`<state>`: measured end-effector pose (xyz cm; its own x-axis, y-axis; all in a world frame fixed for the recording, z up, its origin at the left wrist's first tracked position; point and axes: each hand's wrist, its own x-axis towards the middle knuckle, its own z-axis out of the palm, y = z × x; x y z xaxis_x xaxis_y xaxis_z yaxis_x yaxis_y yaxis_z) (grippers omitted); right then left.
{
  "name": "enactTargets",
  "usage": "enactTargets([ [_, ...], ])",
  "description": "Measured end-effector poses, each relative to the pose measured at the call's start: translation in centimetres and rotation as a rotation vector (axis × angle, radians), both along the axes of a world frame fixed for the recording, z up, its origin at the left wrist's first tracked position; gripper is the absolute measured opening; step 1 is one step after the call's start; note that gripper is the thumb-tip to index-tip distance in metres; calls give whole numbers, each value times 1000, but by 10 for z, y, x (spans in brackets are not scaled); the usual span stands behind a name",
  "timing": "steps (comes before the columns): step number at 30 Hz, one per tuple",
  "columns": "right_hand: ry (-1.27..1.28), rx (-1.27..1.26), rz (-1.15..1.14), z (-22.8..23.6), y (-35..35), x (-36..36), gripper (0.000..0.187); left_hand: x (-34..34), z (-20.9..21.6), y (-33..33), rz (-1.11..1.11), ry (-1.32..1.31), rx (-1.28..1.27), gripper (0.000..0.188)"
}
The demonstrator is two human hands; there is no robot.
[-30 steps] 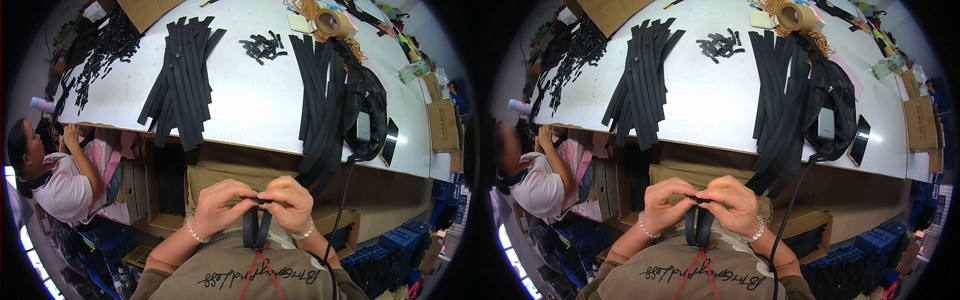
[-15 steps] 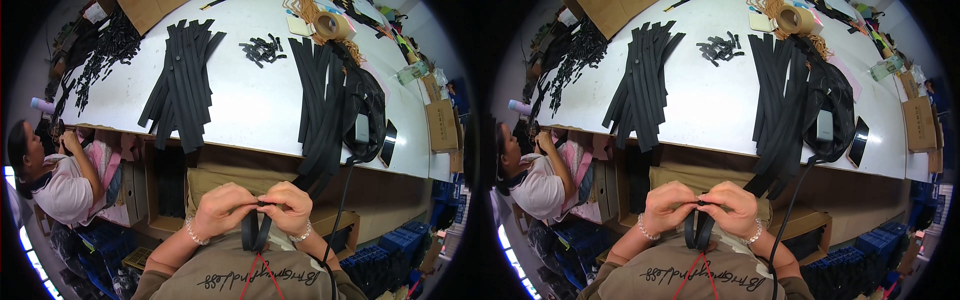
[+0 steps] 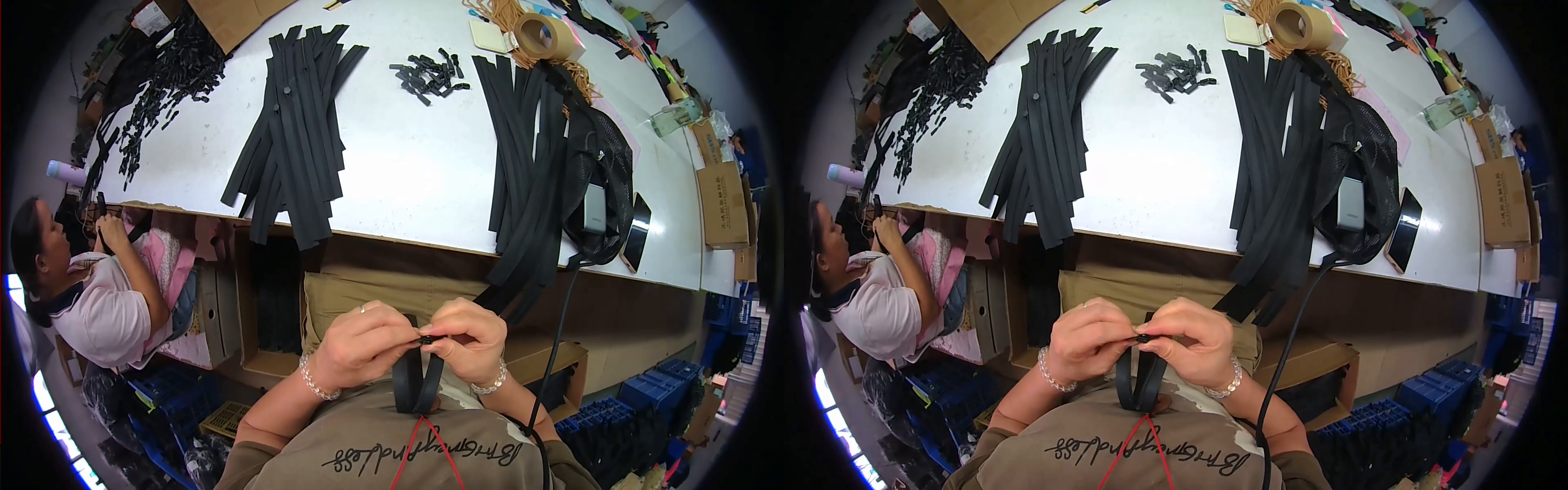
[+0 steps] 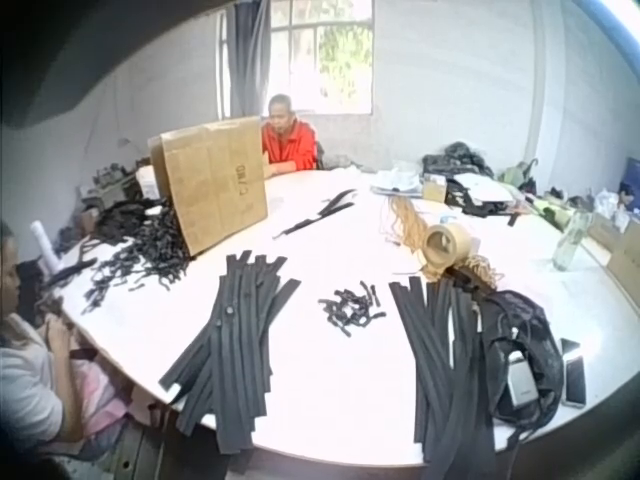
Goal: Insert a zipper slider onto a length of zipper tape.
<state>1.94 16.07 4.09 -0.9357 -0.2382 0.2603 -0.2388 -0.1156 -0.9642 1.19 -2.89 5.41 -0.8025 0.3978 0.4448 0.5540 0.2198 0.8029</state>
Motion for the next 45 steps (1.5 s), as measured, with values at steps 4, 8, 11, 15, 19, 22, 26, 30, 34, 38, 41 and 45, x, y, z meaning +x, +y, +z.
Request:
enactTargets([
  [4,177,125,-68,5,1,-3,17,2,1,2,84,44,-53,19],
  [8,207,165,-65,7,3,-4,17,2,3,1,114,75,-113,20],
  [11,228,189,-76,6,3,-5,17,2,7,2,100,38,-115,20],
  [15,168,144,-54,2,2,-5,15,2,4,2,55,-43,-54,20],
  [19,36,68,-16,0,2,-3,19,4,-3,1,33,-64,-21,22],
  [22,-59,5,-21,-6,0,2,19,2,-3,4,48,-12,-25,22],
  [26,-159,-30,-33,-4,-3,5,18,1,-8,3,61,59,-30,21],
  [30,-112,37,-61,-4,-5,1,19,3,-9,6,88,-50,1,20],
  [34,-218,-77,-124,-3,-11,0,18,5,-8,10,146,-382,87,13],
  [38,-348,-87,-161,-7,-6,2,13,3,-22,12,160,-646,245,11],
  [41,-503,-69,-139,-23,1,-5,6,-2,-42,17,177,-877,356,10],
  [45,-729,-240,-99,-46,7,-21,9,-18,-68,27,170,-985,444,12],
])
